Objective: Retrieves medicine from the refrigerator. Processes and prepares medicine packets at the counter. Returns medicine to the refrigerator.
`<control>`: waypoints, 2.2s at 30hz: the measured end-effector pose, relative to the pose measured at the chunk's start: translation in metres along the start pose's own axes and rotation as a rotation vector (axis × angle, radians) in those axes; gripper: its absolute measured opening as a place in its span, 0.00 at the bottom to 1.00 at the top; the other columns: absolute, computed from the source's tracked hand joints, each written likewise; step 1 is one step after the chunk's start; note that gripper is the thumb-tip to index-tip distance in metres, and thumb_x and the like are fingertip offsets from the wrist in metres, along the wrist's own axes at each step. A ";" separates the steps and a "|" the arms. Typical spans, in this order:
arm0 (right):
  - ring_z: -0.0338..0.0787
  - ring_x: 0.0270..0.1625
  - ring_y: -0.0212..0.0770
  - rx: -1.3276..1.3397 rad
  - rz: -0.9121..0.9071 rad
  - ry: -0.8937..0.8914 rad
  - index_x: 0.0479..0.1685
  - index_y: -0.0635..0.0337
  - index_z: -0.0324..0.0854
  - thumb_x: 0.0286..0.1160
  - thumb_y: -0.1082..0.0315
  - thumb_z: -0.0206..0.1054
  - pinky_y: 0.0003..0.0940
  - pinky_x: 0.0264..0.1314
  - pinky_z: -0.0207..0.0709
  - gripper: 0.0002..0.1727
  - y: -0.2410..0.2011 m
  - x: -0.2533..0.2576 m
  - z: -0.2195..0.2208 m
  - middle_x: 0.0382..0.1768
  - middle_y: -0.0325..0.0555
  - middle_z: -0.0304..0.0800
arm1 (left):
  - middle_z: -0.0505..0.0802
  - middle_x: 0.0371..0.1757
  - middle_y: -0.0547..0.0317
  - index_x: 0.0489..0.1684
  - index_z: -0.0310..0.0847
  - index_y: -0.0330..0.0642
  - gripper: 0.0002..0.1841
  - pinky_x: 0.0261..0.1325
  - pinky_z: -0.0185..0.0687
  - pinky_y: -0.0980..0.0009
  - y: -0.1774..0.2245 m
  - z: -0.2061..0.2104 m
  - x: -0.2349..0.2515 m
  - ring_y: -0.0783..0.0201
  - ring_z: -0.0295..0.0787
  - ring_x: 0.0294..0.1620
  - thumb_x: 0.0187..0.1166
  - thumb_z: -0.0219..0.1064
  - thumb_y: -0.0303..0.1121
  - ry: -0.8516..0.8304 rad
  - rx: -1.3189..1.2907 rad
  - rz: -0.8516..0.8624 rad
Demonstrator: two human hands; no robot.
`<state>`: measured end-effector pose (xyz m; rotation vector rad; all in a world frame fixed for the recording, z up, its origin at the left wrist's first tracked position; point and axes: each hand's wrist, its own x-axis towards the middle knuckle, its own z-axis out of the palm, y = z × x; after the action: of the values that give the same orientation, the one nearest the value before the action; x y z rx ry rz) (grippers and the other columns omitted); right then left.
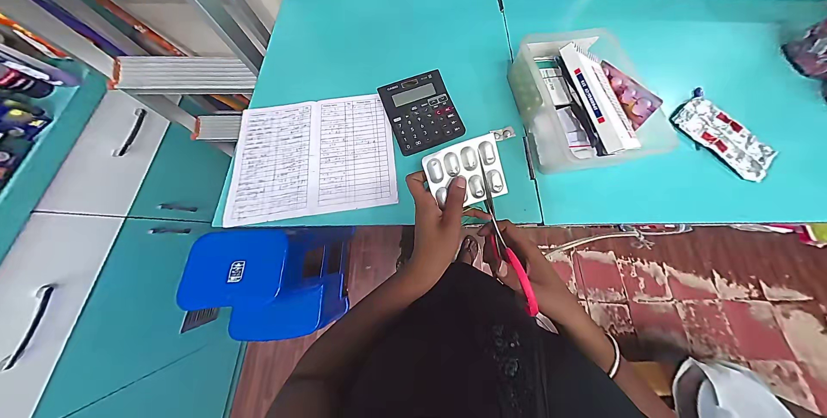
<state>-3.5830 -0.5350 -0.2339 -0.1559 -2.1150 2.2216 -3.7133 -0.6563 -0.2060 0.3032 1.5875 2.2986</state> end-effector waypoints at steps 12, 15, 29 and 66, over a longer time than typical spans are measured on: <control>0.80 0.32 0.19 -0.022 0.024 0.014 0.64 0.61 0.73 0.72 0.37 0.70 0.16 0.35 0.77 0.37 -0.002 0.000 -0.001 0.33 0.26 0.81 | 0.87 0.56 0.50 0.70 0.51 0.44 0.19 0.43 0.99 0.53 0.001 0.000 0.000 0.53 0.97 0.45 0.88 0.57 0.26 0.018 -0.003 0.002; 0.80 0.32 0.19 -0.019 0.014 0.008 0.64 0.60 0.73 0.74 0.39 0.70 0.16 0.35 0.77 0.35 -0.001 0.001 -0.002 0.32 0.26 0.81 | 0.87 0.55 0.49 0.70 0.51 0.44 0.19 0.43 0.99 0.53 0.002 0.001 -0.001 0.53 0.97 0.44 0.88 0.57 0.25 0.022 -0.004 0.005; 0.79 0.32 0.18 -0.027 0.014 0.013 0.63 0.60 0.73 0.73 0.38 0.70 0.16 0.35 0.76 0.35 -0.003 -0.002 -0.003 0.32 0.25 0.80 | 0.87 0.54 0.50 0.69 0.52 0.44 0.18 0.42 0.99 0.53 0.001 0.002 -0.002 0.53 0.97 0.42 0.89 0.56 0.26 0.005 0.001 0.006; 0.78 0.25 0.19 -0.005 0.025 0.082 0.61 0.60 0.77 0.75 0.45 0.72 0.15 0.27 0.74 0.29 0.004 -0.001 0.000 0.28 0.26 0.80 | 0.87 0.54 0.49 0.69 0.52 0.44 0.18 0.41 0.99 0.53 -0.002 -0.001 0.001 0.52 0.97 0.42 0.89 0.56 0.27 0.011 -0.030 0.007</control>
<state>-3.5820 -0.5358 -0.2375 -0.2703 -2.0882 2.1837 -3.7139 -0.6563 -0.2080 0.2896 1.5585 2.3305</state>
